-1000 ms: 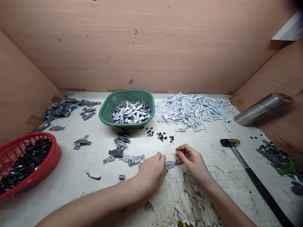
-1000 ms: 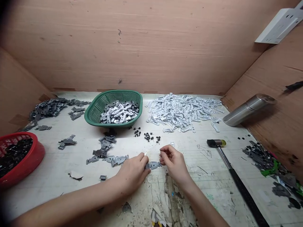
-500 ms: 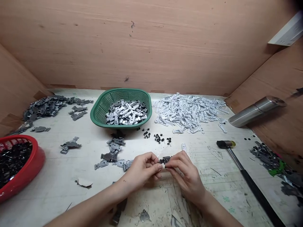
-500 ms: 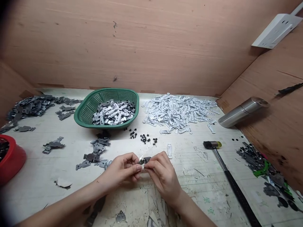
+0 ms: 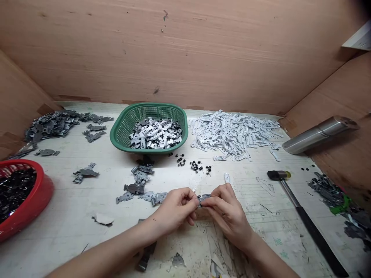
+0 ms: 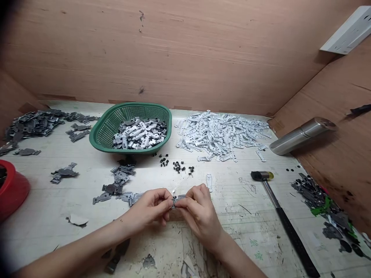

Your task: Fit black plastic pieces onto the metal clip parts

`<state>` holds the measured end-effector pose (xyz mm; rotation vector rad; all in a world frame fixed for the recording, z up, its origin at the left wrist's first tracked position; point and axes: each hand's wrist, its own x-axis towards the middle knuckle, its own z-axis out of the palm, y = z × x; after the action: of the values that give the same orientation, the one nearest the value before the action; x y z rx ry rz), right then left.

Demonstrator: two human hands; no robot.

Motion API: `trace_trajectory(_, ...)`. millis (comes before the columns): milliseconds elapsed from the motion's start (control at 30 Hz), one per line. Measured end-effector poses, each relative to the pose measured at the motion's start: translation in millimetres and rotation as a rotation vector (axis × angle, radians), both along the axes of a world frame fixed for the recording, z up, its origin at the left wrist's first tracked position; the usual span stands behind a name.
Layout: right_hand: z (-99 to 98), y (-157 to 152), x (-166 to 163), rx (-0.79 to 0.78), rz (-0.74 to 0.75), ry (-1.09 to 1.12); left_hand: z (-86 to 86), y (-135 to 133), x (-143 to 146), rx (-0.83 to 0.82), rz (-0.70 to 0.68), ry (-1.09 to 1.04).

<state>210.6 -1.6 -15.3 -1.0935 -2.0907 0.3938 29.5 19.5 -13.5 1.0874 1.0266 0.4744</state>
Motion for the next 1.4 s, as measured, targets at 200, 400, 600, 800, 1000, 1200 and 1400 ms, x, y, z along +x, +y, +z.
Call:
trace_trajectory(200,-0.6,-3,1,-0.029,0.000,0.002,2.8,3,2,-0.026,0.035,-0.012)
trace_trajectory(400,14.5,28,17,-0.094,-0.161,-0.028,1.6,7,-3,-0.015,0.067,0.019)
trace_trajectory(600,7.8,102,-2,-0.105,-0.142,-0.472,-3.1,11,-4,0.064,0.090,0.002)
trace_trajectory(800,4.2,126,-19,-0.115,-0.136,-0.543,-2.6,11,-4,0.055,0.098,-0.005)
trace_trajectory(1000,19.2,89,5,-0.145,-0.107,-0.433,-3.4,10,-4,0.030,0.076,-0.002)
trace_trajectory(1200,22.6,40,26,-0.390,-0.037,0.078,4.6,8,-1,0.022,0.062,0.022)
trace_trajectory(1400,17.5,15,24,-0.525,-0.019,0.232,2.5,7,0,0.046,0.059,0.011)
